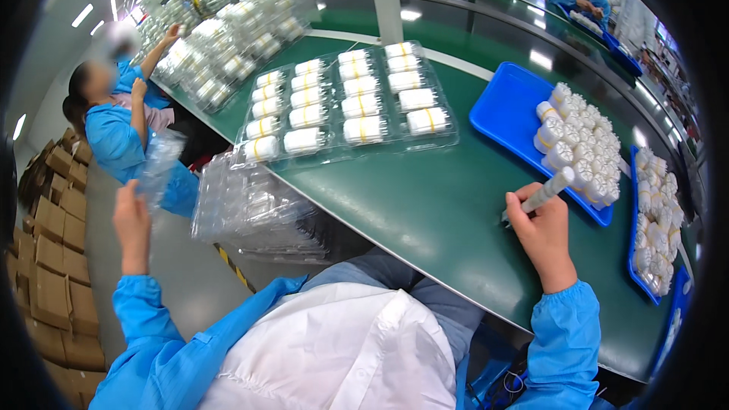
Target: The person uses a syringe-like tool to apply a substance to the top of small white candles. They pick up candles from a blue tray, apply the substance, and place them into a clear plastic packaging tray. The process is repeated for multiple candles.
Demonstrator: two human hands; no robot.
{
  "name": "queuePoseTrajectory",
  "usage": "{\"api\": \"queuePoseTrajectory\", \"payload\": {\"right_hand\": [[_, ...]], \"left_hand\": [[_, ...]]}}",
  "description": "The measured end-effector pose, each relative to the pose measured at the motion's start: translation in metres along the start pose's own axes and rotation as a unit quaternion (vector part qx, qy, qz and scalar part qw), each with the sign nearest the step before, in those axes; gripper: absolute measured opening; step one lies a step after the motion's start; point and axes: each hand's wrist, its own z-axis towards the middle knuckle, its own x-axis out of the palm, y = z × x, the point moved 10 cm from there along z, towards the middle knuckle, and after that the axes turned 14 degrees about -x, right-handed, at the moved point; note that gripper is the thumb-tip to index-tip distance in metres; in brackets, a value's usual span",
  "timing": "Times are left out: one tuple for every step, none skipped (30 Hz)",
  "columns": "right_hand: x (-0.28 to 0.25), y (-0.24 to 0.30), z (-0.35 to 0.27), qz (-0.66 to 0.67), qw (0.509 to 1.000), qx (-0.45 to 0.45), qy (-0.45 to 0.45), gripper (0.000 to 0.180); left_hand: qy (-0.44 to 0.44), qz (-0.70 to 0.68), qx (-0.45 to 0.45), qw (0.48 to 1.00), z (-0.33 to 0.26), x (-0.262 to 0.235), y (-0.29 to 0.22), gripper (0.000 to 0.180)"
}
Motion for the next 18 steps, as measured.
{"api": "queuePoseTrajectory", "payload": {"right_hand": [[0.0,0.002,0.0,0.0,1.0,0.0,0.001,0.015],[0.0,0.007,0.002,-0.003,1.0,-0.007,0.002,0.015],[0.001,0.009,0.003,0.005,1.0,-0.012,0.004,0.015],[0.002,0.013,0.005,0.005,1.0,-0.019,0.007,0.015],[0.001,0.016,0.005,0.005,1.0,-0.024,0.007,0.015],[0.002,0.016,0.005,0.005,1.0,-0.027,0.007,0.015],[0.001,0.016,0.005,0.003,1.0,-0.03,0.005,0.015],[-0.002,0.015,0.003,-0.008,0.999,-0.031,0.001,0.015],[-0.004,0.014,0.002,-0.015,0.999,-0.03,-0.001,0.015],[-0.005,0.014,0.001,-0.017,0.999,-0.031,-0.003,0.015],[-0.005,0.016,0.003,-0.017,0.999,-0.035,-0.002,0.015],[-0.006,0.015,0.002,0.0,1.0,-0.028,-0.011,0.014],[-0.007,0.023,0.004,-0.014,0.998,-0.053,-0.013,0.014],[-0.004,0.025,0.005,-0.025,0.997,-0.067,-0.006,0.014],[-0.001,0.026,0.006,-0.033,0.996,-0.081,0.002,0.014],[-0.001,0.031,0.007,-0.042,0.995,-0.092,0.007,0.013],[-0.001,0.033,0.005,-0.055,0.993,-0.1,0.012,0.013],[-0.001,0.035,0.005,-0.058,0.993,-0.103,0.017,0.013]], "left_hand": [[-0.031,-0.002,-0.014,0.999,0.011,-0.022,0.0,0.029],[-0.062,-0.003,-0.03,0.998,0.021,-0.043,0.0,0.029],[-0.079,-0.019,-0.036,0.996,0.032,-0.072,-0.016,0.03],[-0.094,-0.042,-0.046,0.994,0.038,-0.091,-0.036,0.032],[-0.129,-0.089,-0.011,0.988,0.04,-0.108,-0.068,0.034],[-0.164,-0.137,0.025,0.977,0.041,-0.119,-0.104,0.036],[-0.186,-0.165,0.067,0.966,0.042,-0.121,-0.142,0.038],[-0.208,-0.192,0.108,0.953,0.041,-0.121,-0.18,0.039],[-0.208,-0.209,0.159,0.942,0.04,-0.114,-0.22,0.041],[-0.211,-0.22,0.21,0.929,0.038,-0.111,-0.257,0.043],[-0.206,-0.233,0.294,0.904,0.03,-0.111,-0.297,0.045],[-0.107,-0.274,0.33,0.897,0.03,-0.089,-0.327,0.047],[-0.033,-0.269,0.352,0.896,0.024,-0.061,-0.356,0.048],[-0.013,-0.291,0.379,0.878,0.012,-0.036,-0.375,0.049],[0.052,-0.284,0.399,0.87,-0.001,-0.001,-0.39,0.047],[0.157,-0.273,0.41,0.856,-0.01,0.027,-0.403,0.044],[0.203,-0.248,0.417,0.851,-0.015,0.045,-0.409,0.044],[0.247,-0.22,0.422,0.844,-0.017,0.061,-0.411,0.044]]}}
